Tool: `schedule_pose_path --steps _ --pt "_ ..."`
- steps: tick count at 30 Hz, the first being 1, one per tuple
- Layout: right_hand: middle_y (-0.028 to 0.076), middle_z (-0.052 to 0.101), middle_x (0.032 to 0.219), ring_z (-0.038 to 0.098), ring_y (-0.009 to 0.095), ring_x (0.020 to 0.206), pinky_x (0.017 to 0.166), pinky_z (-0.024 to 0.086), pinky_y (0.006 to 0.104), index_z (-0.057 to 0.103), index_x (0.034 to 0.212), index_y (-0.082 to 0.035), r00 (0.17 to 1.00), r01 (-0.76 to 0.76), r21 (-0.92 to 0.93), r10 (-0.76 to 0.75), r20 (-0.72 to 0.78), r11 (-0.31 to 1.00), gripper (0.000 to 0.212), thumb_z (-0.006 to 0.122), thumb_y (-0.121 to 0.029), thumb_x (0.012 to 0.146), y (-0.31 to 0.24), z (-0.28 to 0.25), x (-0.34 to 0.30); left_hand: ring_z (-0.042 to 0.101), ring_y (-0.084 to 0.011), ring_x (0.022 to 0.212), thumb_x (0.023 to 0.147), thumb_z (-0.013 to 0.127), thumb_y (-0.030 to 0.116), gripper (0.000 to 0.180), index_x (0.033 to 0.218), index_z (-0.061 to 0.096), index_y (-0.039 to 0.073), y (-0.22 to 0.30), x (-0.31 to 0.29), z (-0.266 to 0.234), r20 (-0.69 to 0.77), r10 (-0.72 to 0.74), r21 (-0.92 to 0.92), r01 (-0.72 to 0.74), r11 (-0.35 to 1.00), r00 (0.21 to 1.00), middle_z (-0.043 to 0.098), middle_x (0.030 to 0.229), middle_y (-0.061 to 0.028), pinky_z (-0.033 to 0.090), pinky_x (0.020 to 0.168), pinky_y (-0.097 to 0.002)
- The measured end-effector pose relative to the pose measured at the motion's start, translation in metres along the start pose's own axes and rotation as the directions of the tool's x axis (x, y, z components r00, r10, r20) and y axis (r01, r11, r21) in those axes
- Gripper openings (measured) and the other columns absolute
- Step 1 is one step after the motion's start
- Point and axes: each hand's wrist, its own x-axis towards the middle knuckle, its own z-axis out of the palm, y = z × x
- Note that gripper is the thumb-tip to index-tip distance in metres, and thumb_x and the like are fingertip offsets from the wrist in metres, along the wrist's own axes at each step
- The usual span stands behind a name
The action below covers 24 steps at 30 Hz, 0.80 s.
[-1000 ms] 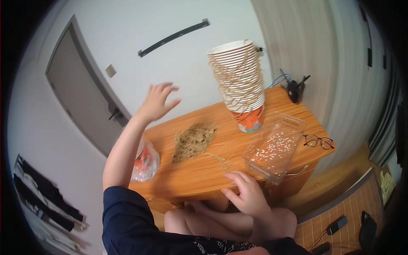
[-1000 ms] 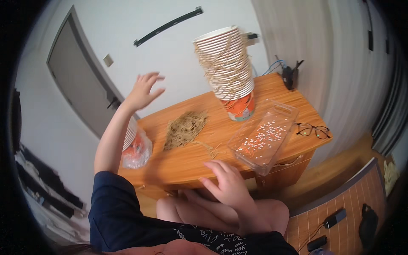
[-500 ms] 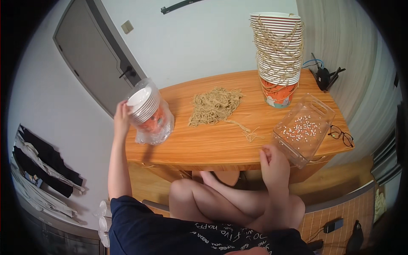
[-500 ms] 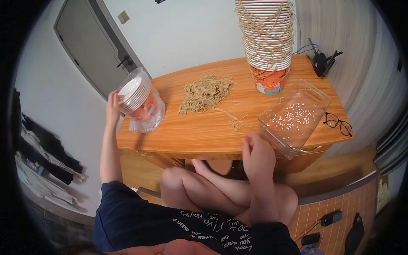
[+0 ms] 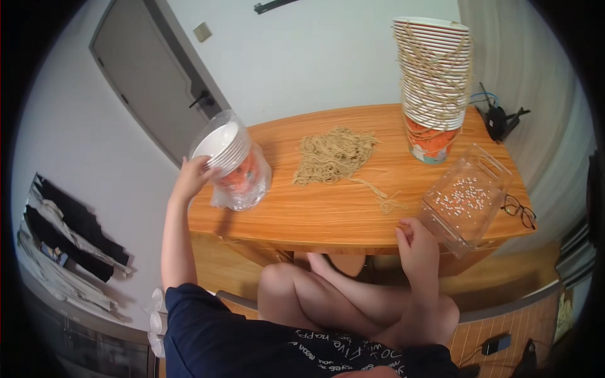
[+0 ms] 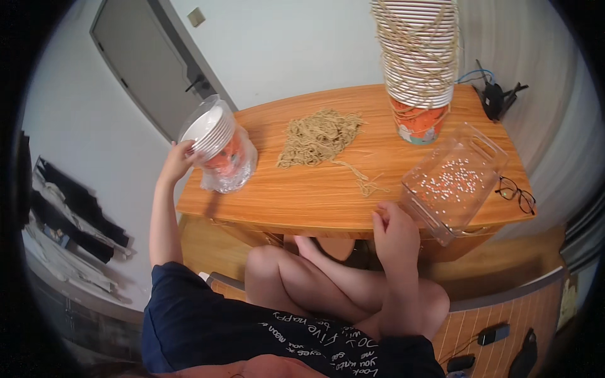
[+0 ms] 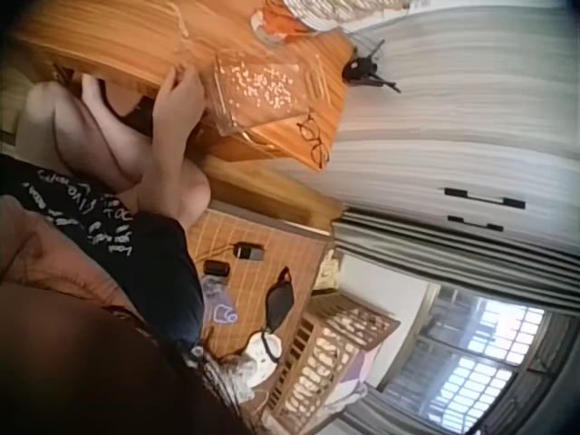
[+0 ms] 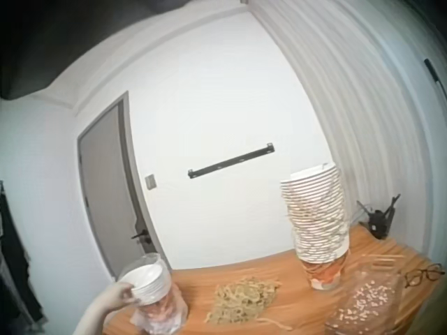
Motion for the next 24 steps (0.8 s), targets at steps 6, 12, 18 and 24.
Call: schedule_pose_path --steps 6,12,18,24 --pt "0.012 0.063 0.073 0.058 0.017 0.063 0.060 0.047 0.0311 0.063 0.102 0.000 0.998 0.061 0.066 -0.061 -0.007 0.996 0.017 0.064 -0.010 0.088 0.006 0.001 -0.002 0.063 -0.0346 0.085 0.069 0.078 0.024 0.042 0.102 0.062 0.003 0.031 0.006 -0.015 0.061 0.153 0.138 -0.160 0.977 0.986 0.066 0.089 -0.0165 0.051 0.073 -0.0416" --pt "0.008 0.059 0.069 0.055 0.015 0.061 0.058 0.045 0.0295 0.062 0.102 0.000 0.995 0.088 0.073 -0.091 0.039 0.993 0.017 0.065 -0.010 0.088 0.004 0.006 -0.002 0.064 -0.0356 0.085 0.066 0.080 0.031 0.054 0.107 0.054 0.007 0.047 0.002 -0.001 -0.012 0.172 0.391 -0.154 0.908 0.985 0.066 0.090 -0.0145 0.051 0.070 -0.0459" --pt "0.012 0.062 0.073 0.061 0.029 0.072 0.069 0.048 0.0403 0.063 0.100 -0.003 0.994 0.018 0.076 -0.026 0.107 0.997 0.021 0.067 -0.017 0.086 -0.006 0.002 -0.005 0.063 -0.0345 0.085 0.065 0.080 0.026 0.046 0.099 0.056 0.007 0.038 -0.001 -0.004 -0.110 0.204 0.401 -0.144 0.905 0.973 0.065 0.086 -0.0129 0.048 0.071 -0.0442" --pt "0.012 0.063 0.085 0.061 0.029 0.083 0.076 0.048 0.0400 0.062 0.102 -0.004 0.992 -0.012 0.101 -0.001 0.125 0.995 0.022 0.067 -0.015 0.084 -0.013 0.003 -0.004 0.061 -0.0357 0.084 0.059 0.085 0.021 0.048 0.095 0.056 0.006 0.071 -0.018 -0.051 -0.230 0.239 0.374 -0.141 0.917 0.944 0.064 0.083 -0.0136 0.046 0.072 -0.0424"
